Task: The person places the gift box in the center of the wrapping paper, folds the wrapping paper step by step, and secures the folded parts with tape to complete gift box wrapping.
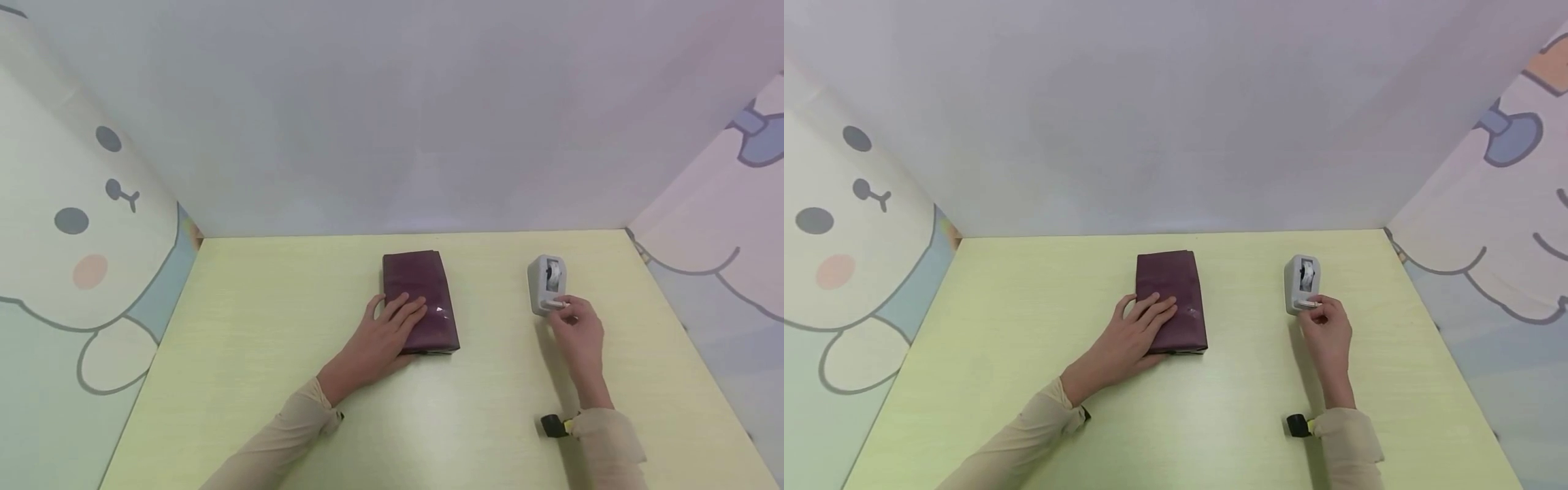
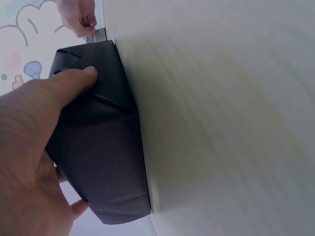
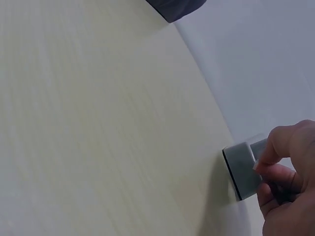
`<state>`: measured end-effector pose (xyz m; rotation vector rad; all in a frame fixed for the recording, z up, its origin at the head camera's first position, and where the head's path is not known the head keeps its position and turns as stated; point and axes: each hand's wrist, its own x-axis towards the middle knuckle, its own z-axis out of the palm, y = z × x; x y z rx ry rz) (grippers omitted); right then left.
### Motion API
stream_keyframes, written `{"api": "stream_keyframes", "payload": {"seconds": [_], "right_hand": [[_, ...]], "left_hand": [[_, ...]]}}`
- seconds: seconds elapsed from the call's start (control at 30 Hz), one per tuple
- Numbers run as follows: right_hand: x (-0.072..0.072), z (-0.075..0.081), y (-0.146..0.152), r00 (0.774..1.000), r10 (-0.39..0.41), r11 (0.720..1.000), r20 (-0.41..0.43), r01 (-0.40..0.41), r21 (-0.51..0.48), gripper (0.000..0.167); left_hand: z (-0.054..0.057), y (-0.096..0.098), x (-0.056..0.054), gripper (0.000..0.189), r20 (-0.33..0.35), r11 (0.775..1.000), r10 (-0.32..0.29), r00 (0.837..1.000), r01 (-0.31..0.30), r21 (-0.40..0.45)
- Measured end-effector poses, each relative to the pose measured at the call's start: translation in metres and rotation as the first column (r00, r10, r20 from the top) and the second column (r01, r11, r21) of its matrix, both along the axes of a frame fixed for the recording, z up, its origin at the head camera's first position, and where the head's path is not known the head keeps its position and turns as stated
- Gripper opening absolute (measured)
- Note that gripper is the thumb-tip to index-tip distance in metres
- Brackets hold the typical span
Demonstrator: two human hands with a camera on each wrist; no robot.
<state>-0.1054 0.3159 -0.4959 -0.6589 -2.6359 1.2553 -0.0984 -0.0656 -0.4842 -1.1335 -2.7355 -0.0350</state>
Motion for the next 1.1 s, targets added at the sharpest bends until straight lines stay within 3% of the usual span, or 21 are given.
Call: {"api": "stream_keyframes", "payload": {"seconds": [0.2, 0.37, 0.5, 0.57, 0.67, 0.77, 0.9, 0.97, 1.0, 1.1], "right_hand": [[0.003, -0.007, 0.001, 0.996, 0.092, 0.994, 0.004, -0.092, 0.053, 0.01], [0.013, -0.003, 0.003, 0.986, 0.167, 0.985, -0.028, -0.166, 0.047, 0.02], [0.027, -0.003, -0.006, 0.976, 0.166, 0.985, -0.143, -0.157, 0.072, 0.021], [0.034, -0.003, -0.015, 0.958, 0.163, 0.985, -0.234, -0.143, 0.099, 0.014], [0.044, 0.0, -0.032, 0.905, 0.218, 0.974, -0.364, -0.181, 0.134, 0.008], [0.052, 0.002, -0.05, 0.814, 0.362, 0.932, -0.454, -0.305, 0.197, 0.021], [0.059, 0.004, -0.076, 0.633, 0.582, 0.81, -0.51, -0.506, 0.297, 0.034], [0.063, 0.003, -0.089, 0.561, 0.663, 0.741, -0.496, -0.589, 0.323, 0.035], [0.064, 0.003, -0.096, 0.532, 0.695, 0.709, -0.484, -0.618, 0.338, 0.034], [0.068, 0.001, -0.112, 0.481, 0.758, 0.64, -0.441, -0.679, 0.359, 0.031]], "left_hand": [[-0.001, 0.0, 0.001, 0.083, 0.008, 1.0, 0.001, 1.0, -0.001, 0.002], [-0.001, -0.001, 0.001, 0.083, 0.013, 1.0, 0.004, 1.0, -0.004, 0.005], [-0.001, -0.001, 0.0, 0.081, 0.019, 1.0, 0.002, 1.0, -0.002, 0.017], [-0.001, -0.001, 0.0, 0.08, 0.032, 1.0, -0.002, 0.999, 0.001, 0.027], [0.0, -0.001, -0.001, 0.079, 0.063, 0.999, -0.005, 0.998, 0.002, 0.045], [0.001, -0.002, 0.0, 0.079, 0.095, 0.998, -0.008, 0.995, 0.001, 0.066], [0.001, -0.002, 0.0, 0.078, 0.104, 0.997, -0.016, 0.994, 0.007, 0.081], [0.0, -0.002, -0.001, 0.078, 0.102, 0.996, -0.017, 0.995, 0.008, 0.084], [0.0, -0.002, -0.001, 0.078, 0.101, 0.996, -0.017, 0.995, 0.008, 0.085], [-0.001, -0.003, -0.001, 0.078, 0.096, 0.996, -0.02, 0.995, 0.011, 0.09]]}}
